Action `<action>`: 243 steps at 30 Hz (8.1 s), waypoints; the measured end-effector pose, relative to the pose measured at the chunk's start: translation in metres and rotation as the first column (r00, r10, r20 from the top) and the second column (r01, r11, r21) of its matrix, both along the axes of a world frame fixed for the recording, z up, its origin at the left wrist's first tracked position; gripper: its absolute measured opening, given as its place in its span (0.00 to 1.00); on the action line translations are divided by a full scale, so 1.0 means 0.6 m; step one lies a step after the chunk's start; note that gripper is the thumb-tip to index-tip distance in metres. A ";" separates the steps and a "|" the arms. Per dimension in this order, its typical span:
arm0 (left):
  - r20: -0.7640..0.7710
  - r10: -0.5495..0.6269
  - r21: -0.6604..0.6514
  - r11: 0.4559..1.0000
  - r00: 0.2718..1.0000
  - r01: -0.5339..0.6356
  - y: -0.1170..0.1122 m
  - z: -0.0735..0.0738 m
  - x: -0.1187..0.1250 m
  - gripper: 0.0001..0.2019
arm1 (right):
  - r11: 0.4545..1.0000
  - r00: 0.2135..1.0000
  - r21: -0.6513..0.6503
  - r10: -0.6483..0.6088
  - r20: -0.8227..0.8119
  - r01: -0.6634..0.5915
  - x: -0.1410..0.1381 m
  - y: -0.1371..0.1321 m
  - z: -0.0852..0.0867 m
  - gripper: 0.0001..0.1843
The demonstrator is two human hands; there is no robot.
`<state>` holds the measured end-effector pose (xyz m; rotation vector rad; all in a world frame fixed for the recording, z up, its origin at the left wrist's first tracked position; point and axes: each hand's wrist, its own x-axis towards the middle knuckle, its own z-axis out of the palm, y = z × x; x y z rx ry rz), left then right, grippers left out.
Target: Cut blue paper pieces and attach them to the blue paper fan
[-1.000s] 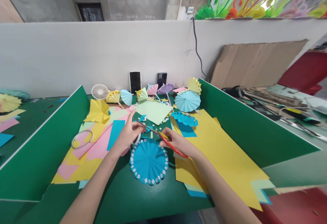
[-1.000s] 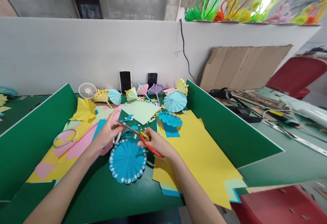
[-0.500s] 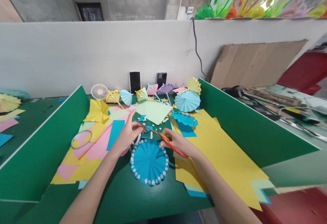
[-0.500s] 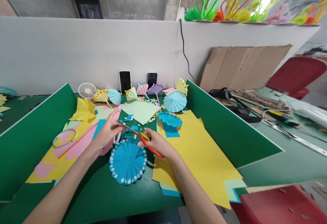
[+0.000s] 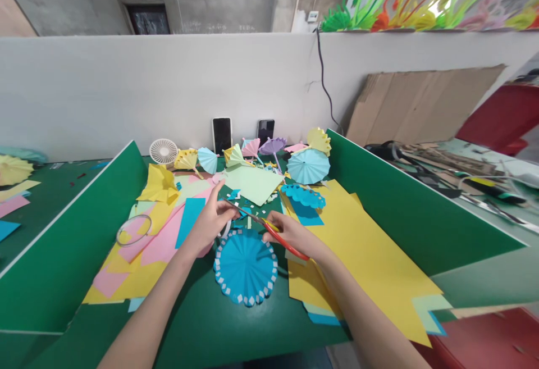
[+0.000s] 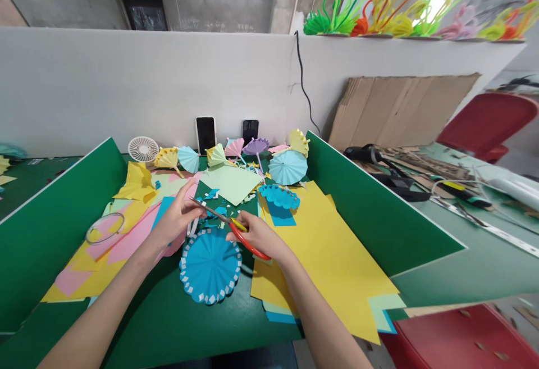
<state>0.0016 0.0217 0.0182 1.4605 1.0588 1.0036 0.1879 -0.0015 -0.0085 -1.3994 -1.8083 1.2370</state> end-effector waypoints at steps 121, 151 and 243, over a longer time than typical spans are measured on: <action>-0.649 0.016 0.287 0.931 0.761 0.226 -0.016 -0.027 0.019 0.03 | 0.766 0.969 0.643 -0.149 0.195 -0.012 -0.047 -0.008 -0.028 0.07; -0.645 -0.008 0.220 0.955 0.764 0.196 -0.010 -0.012 0.012 0.04 | 0.927 0.996 0.364 -0.088 -0.015 0.087 -0.038 -0.005 -0.009 0.06; -0.682 0.411 0.563 0.823 0.605 0.075 0.018 -0.031 -0.011 0.05 | 0.816 0.909 0.559 -0.335 0.248 0.148 -0.035 0.012 -0.028 0.08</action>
